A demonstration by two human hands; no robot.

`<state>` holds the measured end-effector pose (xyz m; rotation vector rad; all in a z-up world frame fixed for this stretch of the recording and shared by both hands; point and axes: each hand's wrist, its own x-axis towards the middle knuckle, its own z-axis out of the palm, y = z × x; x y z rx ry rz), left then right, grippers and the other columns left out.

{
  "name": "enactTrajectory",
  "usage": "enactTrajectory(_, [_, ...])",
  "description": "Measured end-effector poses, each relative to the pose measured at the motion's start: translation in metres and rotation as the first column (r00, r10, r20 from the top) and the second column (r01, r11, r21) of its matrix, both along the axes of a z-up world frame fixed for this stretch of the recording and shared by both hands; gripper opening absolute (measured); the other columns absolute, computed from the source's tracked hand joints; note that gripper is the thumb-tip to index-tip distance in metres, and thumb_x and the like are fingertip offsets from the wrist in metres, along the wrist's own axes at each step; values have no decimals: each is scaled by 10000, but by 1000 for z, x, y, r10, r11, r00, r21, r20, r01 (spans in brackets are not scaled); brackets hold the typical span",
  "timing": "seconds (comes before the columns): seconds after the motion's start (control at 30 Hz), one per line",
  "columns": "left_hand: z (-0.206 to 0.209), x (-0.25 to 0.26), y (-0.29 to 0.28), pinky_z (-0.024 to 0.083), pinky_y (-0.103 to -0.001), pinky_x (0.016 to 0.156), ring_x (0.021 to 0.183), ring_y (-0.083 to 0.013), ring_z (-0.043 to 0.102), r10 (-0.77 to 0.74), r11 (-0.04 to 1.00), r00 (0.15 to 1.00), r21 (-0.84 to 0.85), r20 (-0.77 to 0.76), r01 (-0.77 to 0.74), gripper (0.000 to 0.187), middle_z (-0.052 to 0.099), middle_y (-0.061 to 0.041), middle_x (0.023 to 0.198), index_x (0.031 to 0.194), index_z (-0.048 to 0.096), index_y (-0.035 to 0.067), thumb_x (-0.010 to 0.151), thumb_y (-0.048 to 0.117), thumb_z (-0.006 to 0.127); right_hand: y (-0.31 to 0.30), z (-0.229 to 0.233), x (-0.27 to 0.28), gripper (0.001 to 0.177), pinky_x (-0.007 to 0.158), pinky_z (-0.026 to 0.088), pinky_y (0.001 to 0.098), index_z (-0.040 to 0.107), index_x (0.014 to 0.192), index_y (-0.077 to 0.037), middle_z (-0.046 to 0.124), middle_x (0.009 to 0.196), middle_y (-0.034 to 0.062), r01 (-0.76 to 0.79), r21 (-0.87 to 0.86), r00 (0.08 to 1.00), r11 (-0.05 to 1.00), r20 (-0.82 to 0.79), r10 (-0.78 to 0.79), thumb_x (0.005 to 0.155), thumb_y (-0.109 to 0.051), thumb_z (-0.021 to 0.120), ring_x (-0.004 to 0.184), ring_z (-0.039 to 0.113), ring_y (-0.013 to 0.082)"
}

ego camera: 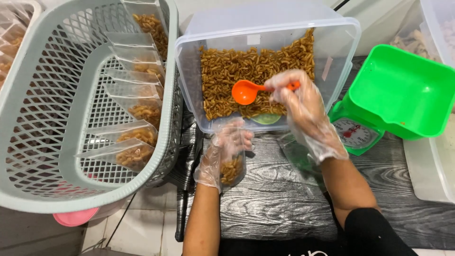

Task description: Scooping dried mealworms from a large plastic container into small individual plastic bags using a small orange scoop.

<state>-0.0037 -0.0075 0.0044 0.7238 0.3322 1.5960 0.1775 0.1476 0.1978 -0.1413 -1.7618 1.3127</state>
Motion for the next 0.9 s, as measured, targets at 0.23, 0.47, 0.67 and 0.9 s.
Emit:
enactTrajectory(0.23, [-2, -1, 5, 509, -497, 1057, 1188, -357, 647, 11, 1000, 999, -5, -30, -11, 1124, 561, -324, 1347, 1559, 280, 76, 733, 619, 814, 28, -22, -27, 215, 632, 610, 252, 514, 1061, -65, 696, 1043, 166, 166, -556, 986, 815, 74, -151, 864, -29, 593, 679, 691, 114])
enactTrajectory(0.47, [15, 0, 1, 535, -494, 1037, 1138, -344, 661, 21, 1000, 1000, -9, 2, -21, 992, 575, -311, 1325, 1538, 336, 40, 818, 527, 814, 45, -48, -17, 804, 745, 615, 273, 153, 1560, -68, 473, 1450, 265, 198, -632, 980, 749, 129, -150, 884, -42, 587, 939, 741, 233])
enactTrajectory(0.67, [22, 2, -2, 545, -492, 1037, 1134, -350, 653, 22, 999, 999, 27, 47, -24, 952, 566, -298, 1341, 1535, 328, -9, 876, 480, 811, 11, -20, 3, 973, 1033, 526, 417, 30, 1607, -82, 134, 1689, 224, 270, -488, 951, 830, 270, -151, 854, -156, 643, 1097, 642, 248])
enactTrajectory(0.9, [-6, -8, 6, 511, -496, 1066, 1156, -360, 670, 14, 1000, 999, -8, 53, -14, 1042, 591, -312, 1325, 1542, 338, 85, 766, 613, 792, -10, -69, 49, 250, 924, 563, 452, 721, 1201, -85, 747, 1088, 146, -89, 204, 859, 975, 512, -28, 969, -136, 641, 996, 733, 297])
